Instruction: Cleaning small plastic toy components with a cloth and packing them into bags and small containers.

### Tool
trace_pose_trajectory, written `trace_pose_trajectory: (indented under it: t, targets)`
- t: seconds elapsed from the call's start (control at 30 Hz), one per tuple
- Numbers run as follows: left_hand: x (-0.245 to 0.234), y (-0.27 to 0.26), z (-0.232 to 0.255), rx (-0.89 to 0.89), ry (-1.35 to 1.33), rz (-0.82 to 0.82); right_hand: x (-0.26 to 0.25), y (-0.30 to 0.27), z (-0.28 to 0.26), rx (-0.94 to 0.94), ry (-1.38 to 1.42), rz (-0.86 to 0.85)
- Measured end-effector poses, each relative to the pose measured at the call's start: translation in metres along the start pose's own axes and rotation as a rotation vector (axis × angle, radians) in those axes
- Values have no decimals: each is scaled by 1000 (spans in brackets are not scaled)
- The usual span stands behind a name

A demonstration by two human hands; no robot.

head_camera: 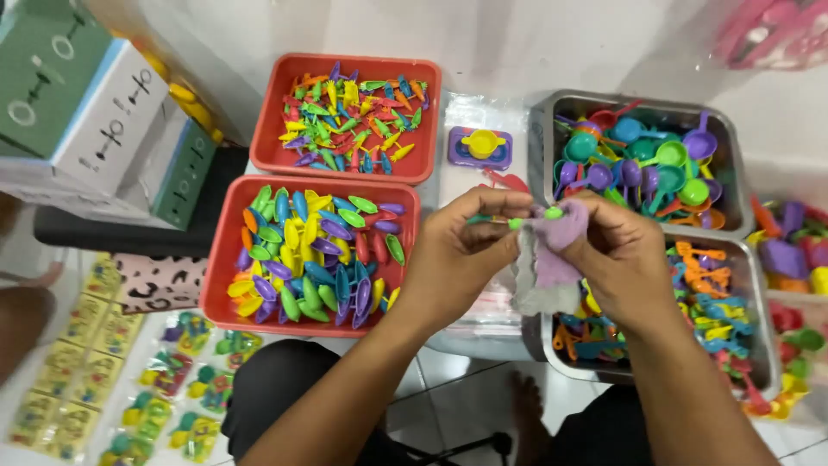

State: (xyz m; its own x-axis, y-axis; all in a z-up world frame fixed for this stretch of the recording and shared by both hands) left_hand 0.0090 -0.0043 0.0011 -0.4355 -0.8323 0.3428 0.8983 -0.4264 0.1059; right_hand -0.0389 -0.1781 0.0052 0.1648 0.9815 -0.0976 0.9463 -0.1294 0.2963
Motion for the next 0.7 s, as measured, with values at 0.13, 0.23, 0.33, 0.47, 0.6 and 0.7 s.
trace_pose_trajectory:
  t: [0.13,0.23,0.33,0.47,0.6,0.7]
  targets:
    - [0,-4,1,-55,104,-34,-5,-6,18,79,68,79]
    - [-2,-2,0,-2,52,-19,3,-3,11,21,61,68]
    - [-2,1,8,21,14,-14,3,-3,10,6,80,43]
    - [-7,-2,-5,-21,90,-84,3,-5,2,28,55,50]
    - [-13,2,-21,1,93,-121,-5,-15,22,105,49,96]
    - [-9,0,-20,-46,79,-107,3,-10,2,100,7,96]
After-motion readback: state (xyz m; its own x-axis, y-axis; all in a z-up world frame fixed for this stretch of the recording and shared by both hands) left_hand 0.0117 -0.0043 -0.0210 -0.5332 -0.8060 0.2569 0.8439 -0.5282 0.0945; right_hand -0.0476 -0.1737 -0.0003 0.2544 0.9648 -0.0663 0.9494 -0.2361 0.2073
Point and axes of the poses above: each hand's wrist, its own y-axis towards the middle knuckle, its own x-axis out of the palm, z = x × y, the point moved 1 cm from there along y, towards the middle knuckle
